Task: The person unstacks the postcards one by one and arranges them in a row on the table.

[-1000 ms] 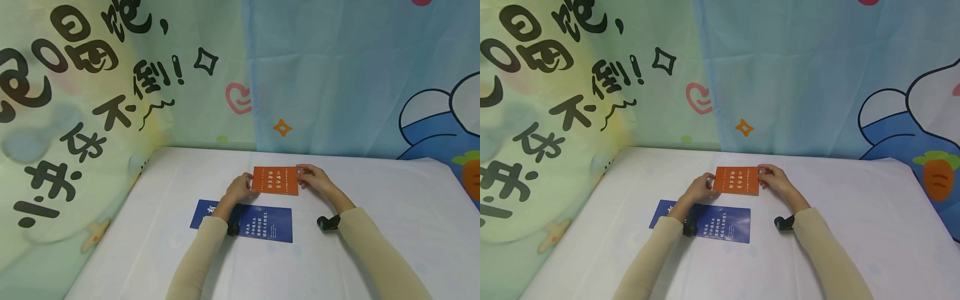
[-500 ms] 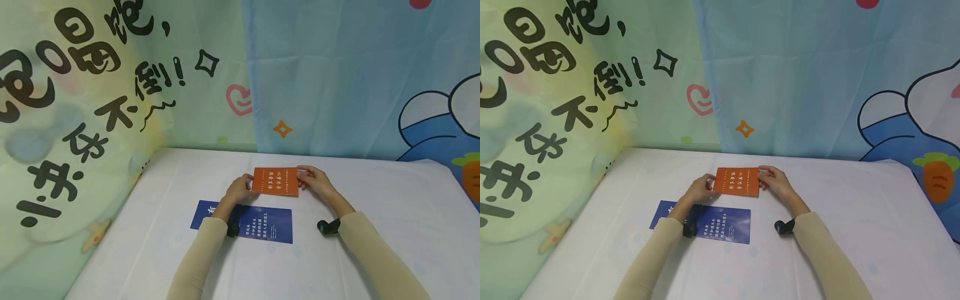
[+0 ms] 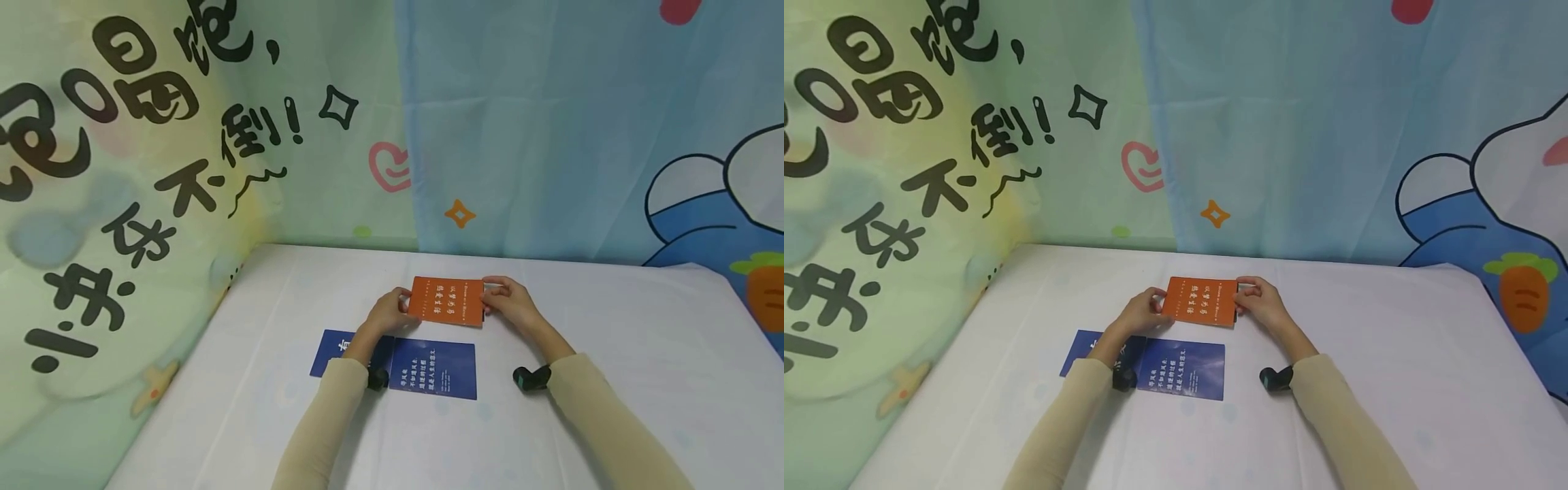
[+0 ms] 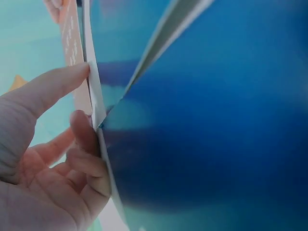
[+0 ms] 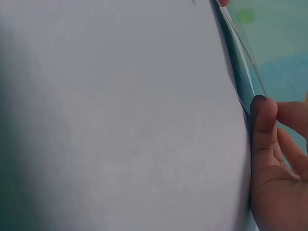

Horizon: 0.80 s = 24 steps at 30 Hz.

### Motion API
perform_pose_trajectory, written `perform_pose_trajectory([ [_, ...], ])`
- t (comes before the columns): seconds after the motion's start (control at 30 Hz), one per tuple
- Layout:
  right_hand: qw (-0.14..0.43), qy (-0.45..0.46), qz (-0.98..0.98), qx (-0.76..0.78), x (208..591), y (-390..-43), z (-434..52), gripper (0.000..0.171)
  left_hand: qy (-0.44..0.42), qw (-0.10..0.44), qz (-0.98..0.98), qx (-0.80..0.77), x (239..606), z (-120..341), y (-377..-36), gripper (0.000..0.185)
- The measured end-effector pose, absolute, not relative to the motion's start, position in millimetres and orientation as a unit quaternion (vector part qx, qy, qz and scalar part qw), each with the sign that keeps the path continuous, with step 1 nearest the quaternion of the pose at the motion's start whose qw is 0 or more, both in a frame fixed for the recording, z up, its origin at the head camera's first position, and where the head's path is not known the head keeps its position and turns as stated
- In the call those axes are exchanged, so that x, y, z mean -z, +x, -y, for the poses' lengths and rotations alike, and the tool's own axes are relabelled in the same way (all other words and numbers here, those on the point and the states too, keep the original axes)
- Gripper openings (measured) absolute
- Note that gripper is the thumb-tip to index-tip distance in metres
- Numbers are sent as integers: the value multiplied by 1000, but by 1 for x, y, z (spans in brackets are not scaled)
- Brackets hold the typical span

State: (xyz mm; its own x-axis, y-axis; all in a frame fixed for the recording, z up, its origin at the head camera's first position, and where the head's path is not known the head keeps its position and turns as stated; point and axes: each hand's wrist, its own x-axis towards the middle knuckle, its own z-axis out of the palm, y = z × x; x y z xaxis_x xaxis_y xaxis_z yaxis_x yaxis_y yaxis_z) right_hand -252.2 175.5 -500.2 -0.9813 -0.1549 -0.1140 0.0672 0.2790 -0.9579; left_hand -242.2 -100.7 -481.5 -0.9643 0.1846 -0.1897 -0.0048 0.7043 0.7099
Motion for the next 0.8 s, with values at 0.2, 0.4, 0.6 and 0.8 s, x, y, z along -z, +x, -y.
perform_pose_trajectory([
  [0.2,94,-11,-788,609,499,-249,-171,50,58,100,-899,-422,485,104,-241,58],
  [0.4,93,-4,-777,623,495,-247,-169,50,73,90,-891,-440,482,103,-237,58],
  [0.6,89,3,-767,635,493,-243,-172,52,80,88,-886,-448,476,100,-233,60],
  [0.8,91,-9,-773,628,491,-238,-174,50,103,79,-891,-435,470,92,-228,42],
])
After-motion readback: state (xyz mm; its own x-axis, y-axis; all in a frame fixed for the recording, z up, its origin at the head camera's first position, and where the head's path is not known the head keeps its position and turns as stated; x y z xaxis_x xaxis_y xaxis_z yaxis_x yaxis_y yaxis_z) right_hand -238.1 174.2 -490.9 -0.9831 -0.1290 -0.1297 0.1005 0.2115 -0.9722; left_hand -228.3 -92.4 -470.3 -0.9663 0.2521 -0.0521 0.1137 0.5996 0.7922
